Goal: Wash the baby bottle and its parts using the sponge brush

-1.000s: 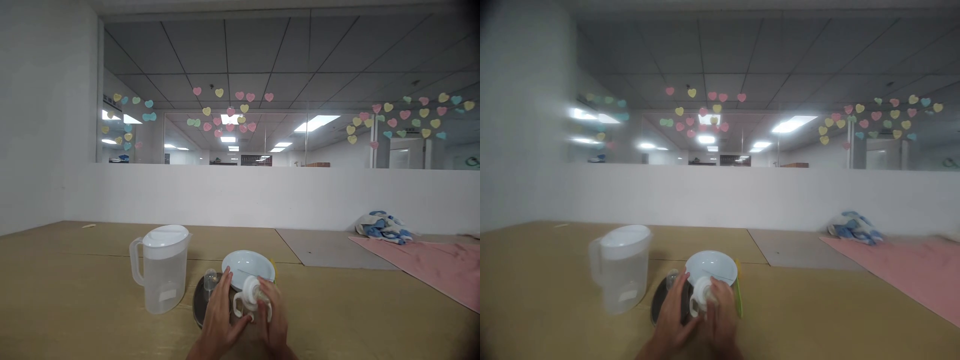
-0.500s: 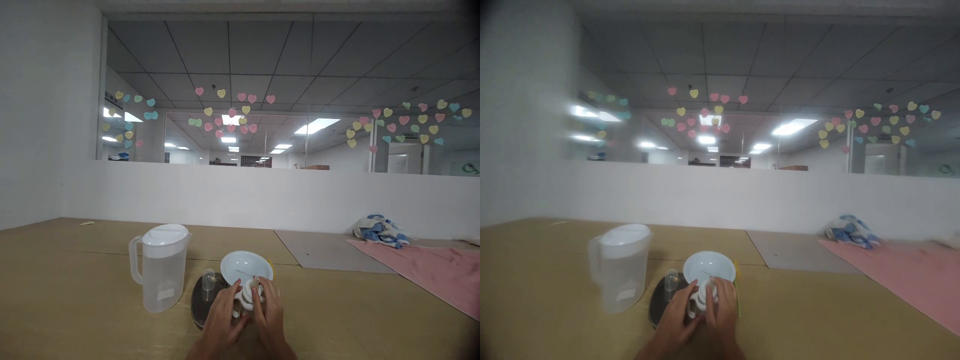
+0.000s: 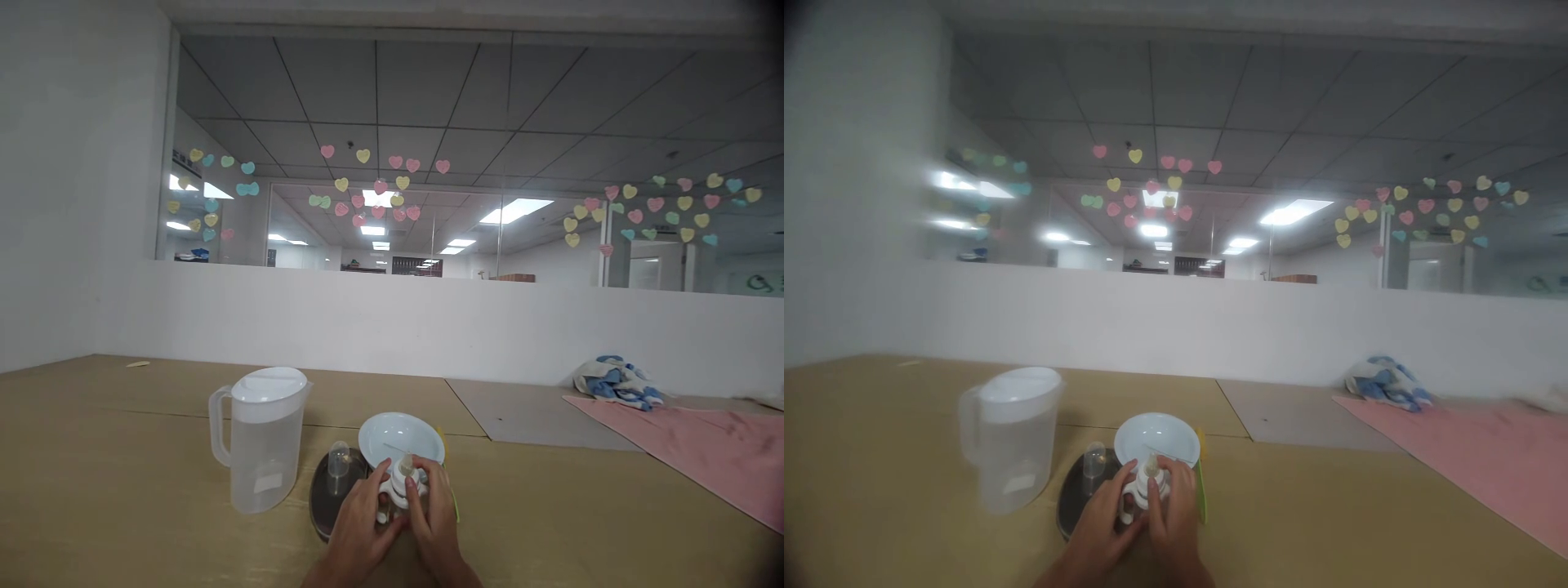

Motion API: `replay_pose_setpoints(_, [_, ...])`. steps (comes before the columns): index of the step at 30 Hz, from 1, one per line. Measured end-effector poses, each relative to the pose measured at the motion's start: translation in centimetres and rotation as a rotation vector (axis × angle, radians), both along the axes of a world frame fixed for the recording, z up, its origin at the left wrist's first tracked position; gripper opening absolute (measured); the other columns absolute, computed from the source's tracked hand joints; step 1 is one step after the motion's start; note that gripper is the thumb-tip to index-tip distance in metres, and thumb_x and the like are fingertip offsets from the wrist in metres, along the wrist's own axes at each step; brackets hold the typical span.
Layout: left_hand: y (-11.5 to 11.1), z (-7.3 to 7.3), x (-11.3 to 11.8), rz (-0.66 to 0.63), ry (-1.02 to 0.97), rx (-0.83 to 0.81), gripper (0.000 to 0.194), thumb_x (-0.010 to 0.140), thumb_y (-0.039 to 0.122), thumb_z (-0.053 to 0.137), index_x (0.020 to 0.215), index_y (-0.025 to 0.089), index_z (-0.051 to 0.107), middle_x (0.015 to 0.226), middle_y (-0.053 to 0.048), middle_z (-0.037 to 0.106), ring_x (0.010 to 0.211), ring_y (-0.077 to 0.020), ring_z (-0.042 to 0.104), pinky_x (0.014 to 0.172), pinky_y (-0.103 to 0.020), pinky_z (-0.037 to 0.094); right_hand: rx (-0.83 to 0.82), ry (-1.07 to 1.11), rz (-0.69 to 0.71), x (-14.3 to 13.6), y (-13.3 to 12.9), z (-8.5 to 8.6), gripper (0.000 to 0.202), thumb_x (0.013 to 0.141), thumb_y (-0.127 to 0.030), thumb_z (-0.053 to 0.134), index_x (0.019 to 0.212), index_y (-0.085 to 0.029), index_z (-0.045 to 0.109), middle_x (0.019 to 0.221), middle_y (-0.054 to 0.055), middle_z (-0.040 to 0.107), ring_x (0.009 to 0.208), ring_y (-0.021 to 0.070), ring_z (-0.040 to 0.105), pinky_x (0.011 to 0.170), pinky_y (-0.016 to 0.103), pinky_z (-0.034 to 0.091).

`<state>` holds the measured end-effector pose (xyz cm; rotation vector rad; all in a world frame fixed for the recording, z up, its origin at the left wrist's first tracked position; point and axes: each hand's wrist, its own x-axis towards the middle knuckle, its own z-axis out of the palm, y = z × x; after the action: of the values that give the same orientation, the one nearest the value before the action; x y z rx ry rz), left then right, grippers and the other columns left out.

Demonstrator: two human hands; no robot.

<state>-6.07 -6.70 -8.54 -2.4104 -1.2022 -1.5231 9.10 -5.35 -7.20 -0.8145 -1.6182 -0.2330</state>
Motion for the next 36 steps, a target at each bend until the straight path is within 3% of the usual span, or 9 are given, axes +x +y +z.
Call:
replay_pose_setpoints(9, [-0.5, 0.9, 0.1, 0.009, 0.021, -0.106, 0.037, 0.077, 0.032, 0.06, 0.111, 0.018, 0.052, 0.085, -0.006, 0.066, 0.076, -0.0188, 0.063, 0.068, -0.03, 0.052, 0.03, -0.009, -0.02, 0.0, 0.3, -0.5, 0.021, 0.084, -0.028, 0.049, 0.103, -0.018, 0.052, 0.086, 0.006, 0.058, 0.081, 0.0193, 0.056, 0.069, 0.033, 0.047])
replay_pose_setpoints(16, [-0.6, 1.3, 0.2, 0.034, -0.024, -0.16, 0.033, 0.075, 0.034, 0.064, 0.103, 0.019, 0.056, 0.08, -0.003, 0.065, 0.075, -0.0193, 0.062, 0.069, -0.03, 0.05, 0.007, -0.013, 0.025, 0.3, 0.4, -0.8, 0.028, 0.086, -0.028, 0.047, 0.111, -0.018, 0.052, 0.089, 0.005, 0.06, 0.083, 0.019, 0.058, 0.071, 0.032, 0.048])
replay_pose_setpoints(19, [-0.5, 1.3, 0.0, 0.046, -0.036, -0.185, 0.034, 0.072, 0.03, 0.066, 0.102, 0.02, 0.056, 0.084, -0.003, 0.065, 0.078, -0.0196, 0.061, 0.071, -0.03, 0.049, -0.059, -0.002, 0.08, 0.4, 0.3, -1.1, 0.031, 0.088, -0.026, 0.042, 0.117, -0.019, 0.049, 0.096, 0.007, 0.061, 0.091, 0.02, 0.058, 0.076, 0.032, 0.048])
replay_pose_setpoints(22, [-0.5, 1.2, -0.1, 0.048, -0.048, -0.214, 0.035, 0.071, 0.03, 0.066, 0.104, 0.02, 0.055, 0.092, -0.004, 0.066, 0.083, -0.02, 0.061, 0.075, -0.031, 0.049, -0.115, 0.033, 0.112, 0.3, 0.3, -1.1, 0.024, 0.088, -0.029, 0.043, 0.108, -0.019, 0.051, 0.106, 0.009, 0.058, 0.099, 0.022, 0.055, 0.081, 0.034, 0.046])
replay_pose_setpoints(25, [-0.3, 1.1, -0.1, 0.031, -0.075, -0.224, 0.038, 0.072, 0.032, 0.065, 0.106, 0.02, 0.054, 0.102, -0.006, 0.064, 0.091, -0.0203, 0.06, 0.081, -0.031, 0.048, -0.166, 0.071, 0.136, 0.0, 0.2, -0.9, 0.017, 0.085, -0.034, 0.048, 0.094, -0.02, 0.05, 0.099, 0.007, 0.058, 0.093, 0.022, 0.056, 0.079, 0.034, 0.046])
replay_pose_setpoints(36, [-0.3, 1.0, -0.2, -0.009, -0.121, -0.294, 0.046, 0.066, 0.024, 0.067, 0.11, 0.02, 0.053, 0.111, -0.006, 0.063, 0.102, -0.0219, 0.058, 0.09, -0.032, 0.045, -0.299, 0.278, 0.33, 0.0, 0.1, -0.4, 0.032, 0.086, -0.047, 0.043, 0.096, -0.019, 0.057, 0.087, 0.004, 0.061, 0.08, 0.0197, 0.057, 0.07, 0.028, 0.045])
